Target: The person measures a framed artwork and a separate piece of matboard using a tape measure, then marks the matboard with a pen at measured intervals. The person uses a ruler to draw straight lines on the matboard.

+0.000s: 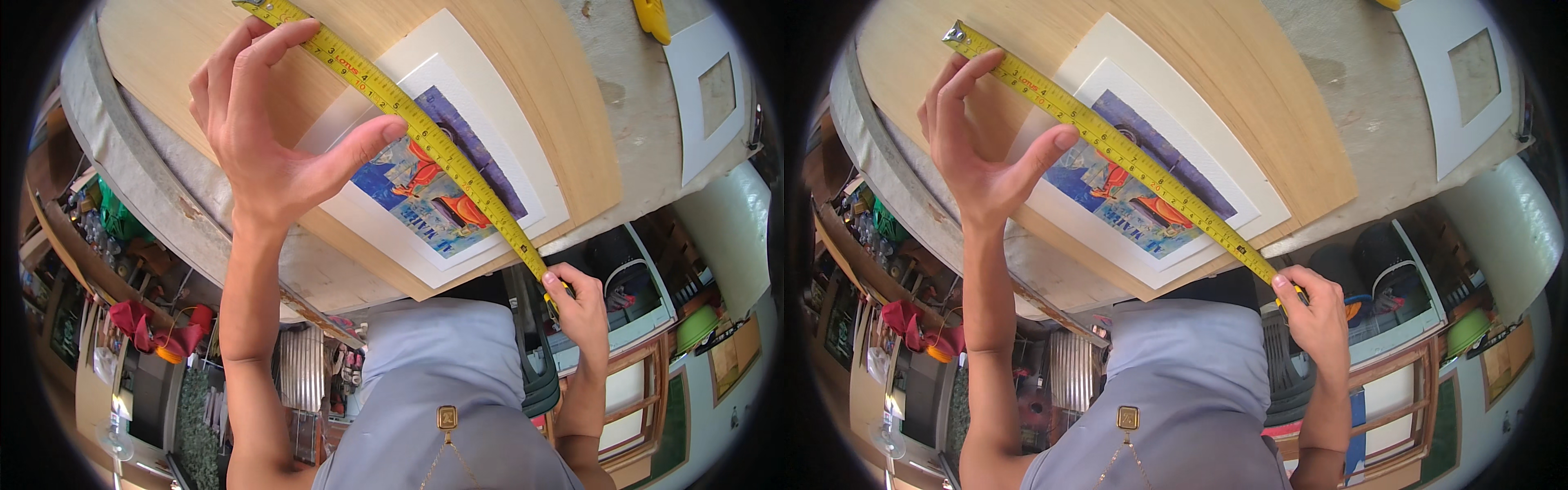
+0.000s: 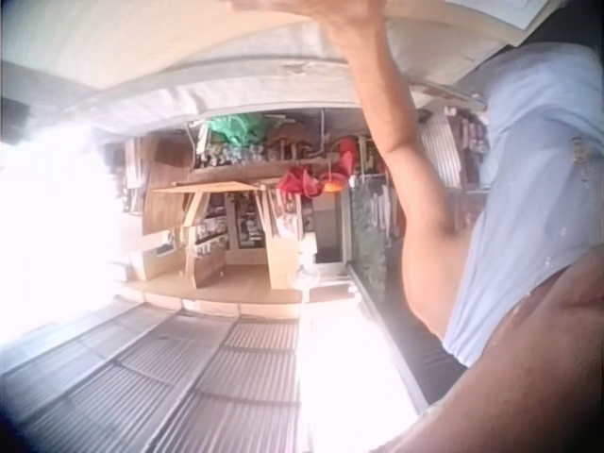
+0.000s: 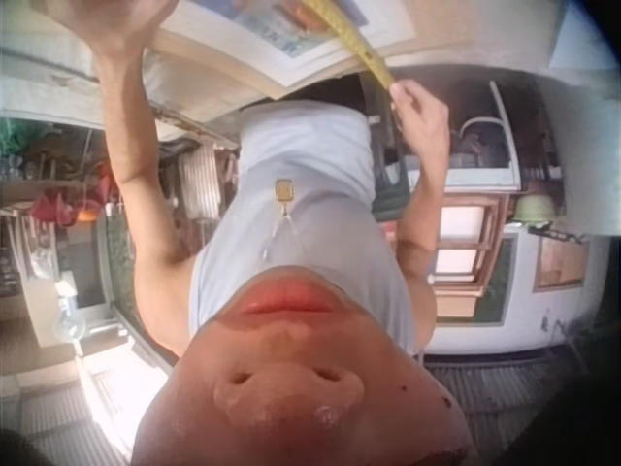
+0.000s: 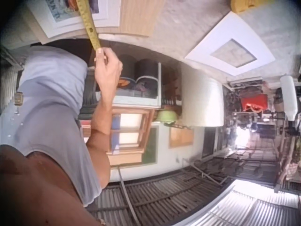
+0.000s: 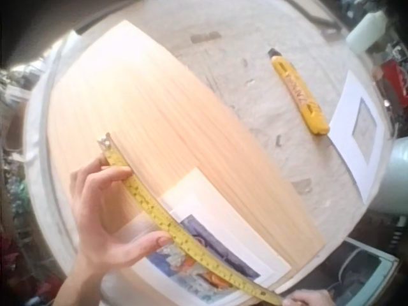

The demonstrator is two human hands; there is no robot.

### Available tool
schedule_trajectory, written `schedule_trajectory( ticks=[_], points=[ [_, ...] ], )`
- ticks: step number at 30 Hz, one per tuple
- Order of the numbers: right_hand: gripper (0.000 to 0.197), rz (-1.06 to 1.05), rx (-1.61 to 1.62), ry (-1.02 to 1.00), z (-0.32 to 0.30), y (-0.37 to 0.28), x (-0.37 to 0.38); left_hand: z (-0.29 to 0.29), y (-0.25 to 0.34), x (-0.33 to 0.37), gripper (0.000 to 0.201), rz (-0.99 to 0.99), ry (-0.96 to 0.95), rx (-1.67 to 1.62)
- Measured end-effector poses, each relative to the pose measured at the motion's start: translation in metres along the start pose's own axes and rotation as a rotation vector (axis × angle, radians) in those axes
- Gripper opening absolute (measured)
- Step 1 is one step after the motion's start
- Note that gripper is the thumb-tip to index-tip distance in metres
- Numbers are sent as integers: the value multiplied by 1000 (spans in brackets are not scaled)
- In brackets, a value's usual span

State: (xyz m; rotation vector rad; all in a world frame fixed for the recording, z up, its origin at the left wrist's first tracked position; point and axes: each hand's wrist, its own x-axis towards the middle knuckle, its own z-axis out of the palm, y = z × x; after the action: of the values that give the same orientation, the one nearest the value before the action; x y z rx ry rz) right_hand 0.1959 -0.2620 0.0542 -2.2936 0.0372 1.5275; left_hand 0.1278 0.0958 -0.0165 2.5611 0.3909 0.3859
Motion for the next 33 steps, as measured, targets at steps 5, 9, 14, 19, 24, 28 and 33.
schedule_trajectory(
  ticks=[5, 9, 14, 19, 24, 28, 33],
  points=[
    [27, 14, 0, -28, -2, -5, 1, 2, 1, 0, 81, -4, -15, 16],
    [27, 8, -9, -38, -2, -5, 1, 3, -1, -1, 82, -19, -11, 6],
    [26, 27, -11, -57, -4, -11, 1, 3, -2, 0, 82, -22, -19, 9],
    [27, 42, -11, -76, -6, -12, 2, 2, -1, 1, 83, -16, -37, 25],
    [27, 71, -24, -96, -8, -13, 3, 3, 0, 2, 82, -21, -37, 39],
    [26, 84, -26, -111, -9, -15, 4, 2, -3, 3, 82, 13, -47, 48],
    [26, 91, -12, -117, -9, -15, 4, 2, -4, 2, 82, 8, -55, 46]
  ],
)
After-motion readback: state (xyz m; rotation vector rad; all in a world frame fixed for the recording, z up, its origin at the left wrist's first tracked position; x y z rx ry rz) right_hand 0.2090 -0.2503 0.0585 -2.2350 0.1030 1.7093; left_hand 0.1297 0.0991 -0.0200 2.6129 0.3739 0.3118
